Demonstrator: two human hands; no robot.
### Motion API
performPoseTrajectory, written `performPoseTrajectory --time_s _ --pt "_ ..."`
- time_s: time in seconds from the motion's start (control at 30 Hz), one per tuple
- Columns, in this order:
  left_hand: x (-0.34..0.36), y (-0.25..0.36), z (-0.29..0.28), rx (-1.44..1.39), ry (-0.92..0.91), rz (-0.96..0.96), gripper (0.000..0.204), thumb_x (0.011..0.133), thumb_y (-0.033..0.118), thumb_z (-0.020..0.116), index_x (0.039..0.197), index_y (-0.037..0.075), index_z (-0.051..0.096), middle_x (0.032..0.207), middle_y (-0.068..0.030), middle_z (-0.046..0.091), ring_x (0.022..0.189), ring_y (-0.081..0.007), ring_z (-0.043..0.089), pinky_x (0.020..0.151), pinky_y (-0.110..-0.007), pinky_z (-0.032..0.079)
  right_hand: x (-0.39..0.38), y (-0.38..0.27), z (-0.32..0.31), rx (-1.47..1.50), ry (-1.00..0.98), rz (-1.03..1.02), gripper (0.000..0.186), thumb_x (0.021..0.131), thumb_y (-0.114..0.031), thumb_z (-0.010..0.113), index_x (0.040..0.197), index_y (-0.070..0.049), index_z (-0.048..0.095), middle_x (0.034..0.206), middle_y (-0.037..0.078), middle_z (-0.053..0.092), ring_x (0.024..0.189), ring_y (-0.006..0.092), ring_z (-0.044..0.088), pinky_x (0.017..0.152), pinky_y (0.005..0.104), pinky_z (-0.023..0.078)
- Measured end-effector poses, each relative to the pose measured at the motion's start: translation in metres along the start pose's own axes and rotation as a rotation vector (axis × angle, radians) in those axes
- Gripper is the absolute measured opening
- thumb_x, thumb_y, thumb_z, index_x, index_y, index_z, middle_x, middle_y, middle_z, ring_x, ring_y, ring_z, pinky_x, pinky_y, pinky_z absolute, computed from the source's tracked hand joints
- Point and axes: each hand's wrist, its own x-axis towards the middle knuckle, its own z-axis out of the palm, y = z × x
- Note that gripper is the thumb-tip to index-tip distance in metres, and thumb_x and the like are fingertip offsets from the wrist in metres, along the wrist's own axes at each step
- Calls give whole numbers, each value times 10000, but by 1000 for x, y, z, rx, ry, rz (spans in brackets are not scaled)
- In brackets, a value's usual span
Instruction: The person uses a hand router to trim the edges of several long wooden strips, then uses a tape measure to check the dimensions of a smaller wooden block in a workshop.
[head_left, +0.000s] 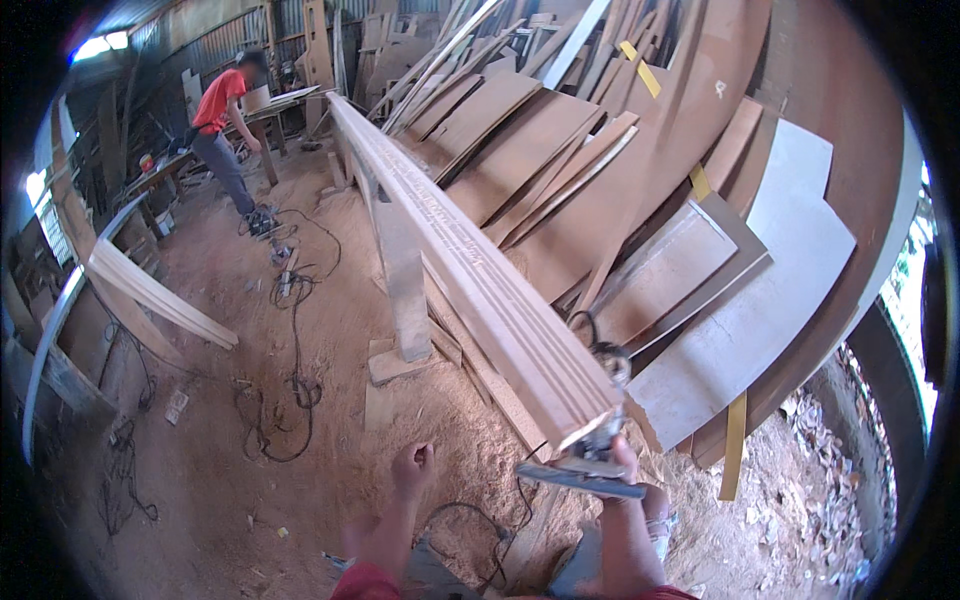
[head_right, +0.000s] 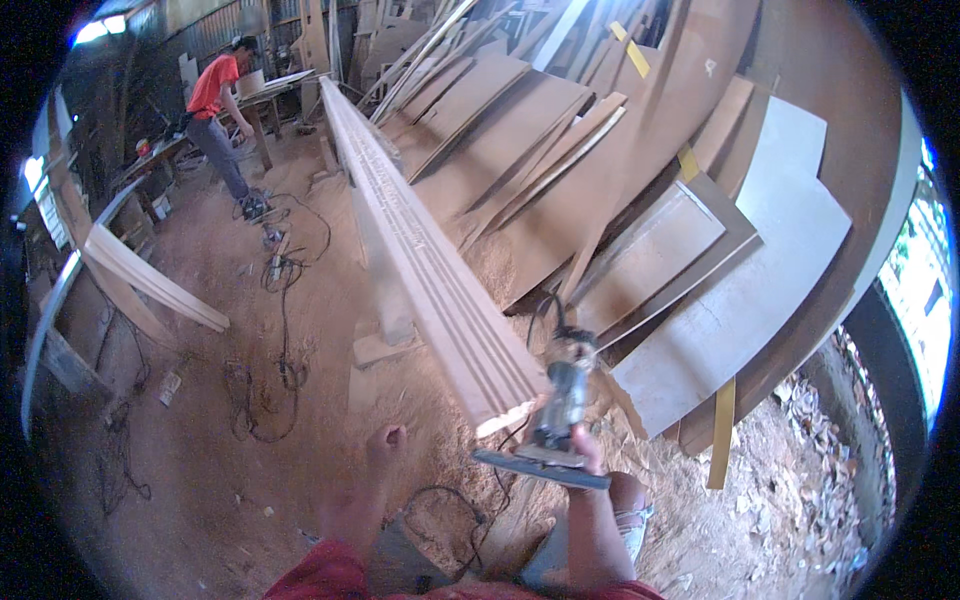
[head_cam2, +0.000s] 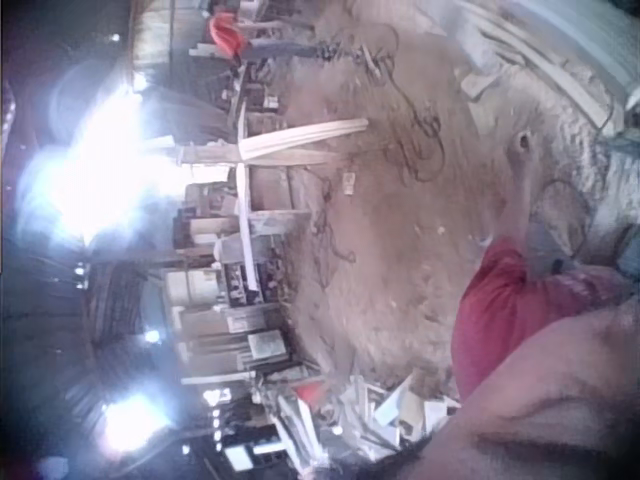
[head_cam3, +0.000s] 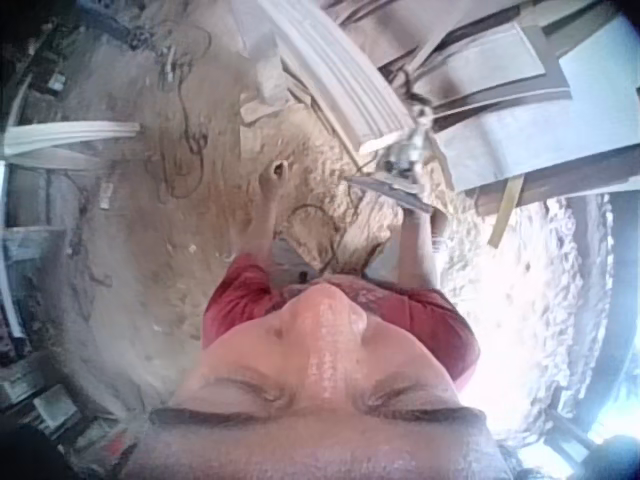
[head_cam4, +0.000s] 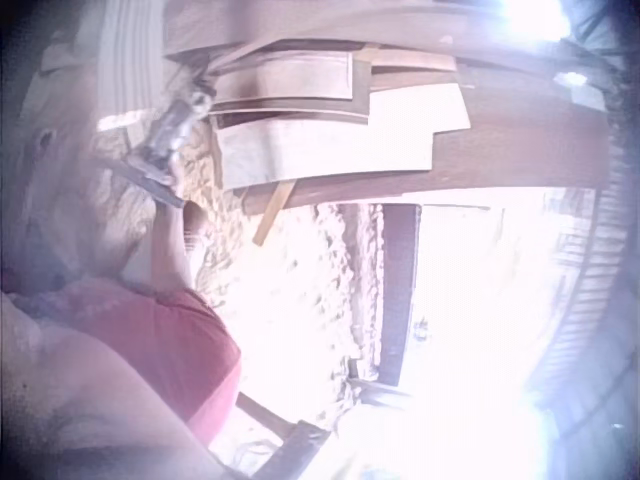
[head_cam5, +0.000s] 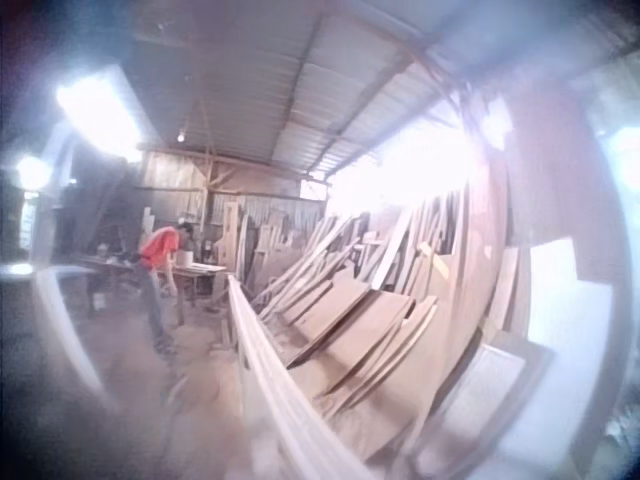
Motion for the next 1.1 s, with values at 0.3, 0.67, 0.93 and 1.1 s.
performPoseTrajectory --time_s 0.3,0.67,0.93,1.1 --pt "98 245 -77 -455 269 548 629 898 421 765 1280 -43 581 1202 -168 644 1115 -283 624 936 -401 518 4 -140 36 -43 5 -369 692 1041 -486 511 1497 30 438 1237 200 688 1058 334 707 928 458 570" --pt "148 442 -168 -449 -8 743 557 898 311 682 1299 -65 590 1290 -216 637 1213 -293 607 1041 -412 474 32 -240 197 -330 -131 -337 613 1035 -495 581 1368 19 550 1131 184 713 972 266 733 849 416 608" --pt "162 474 -179 -662 -315 429 544 957 314 721 1359 -10 550 1255 -138 655 1210 -223 611 1065 -387 458 13 -225 247 -436 -182 -374 557 969 -341 722 1347 38 571 1131 100 683 975 159 668 833 305 555" --pt "172 515 -191 -880 -432 292 695 936 397 768 1416 -12 473 1244 -158 633 1160 -210 632 919 -332 552 20 -228 268 -654 -279 -513 562 962 -320 735 1357 40 560 1179 120 692 1060 177 669 889 332 548"
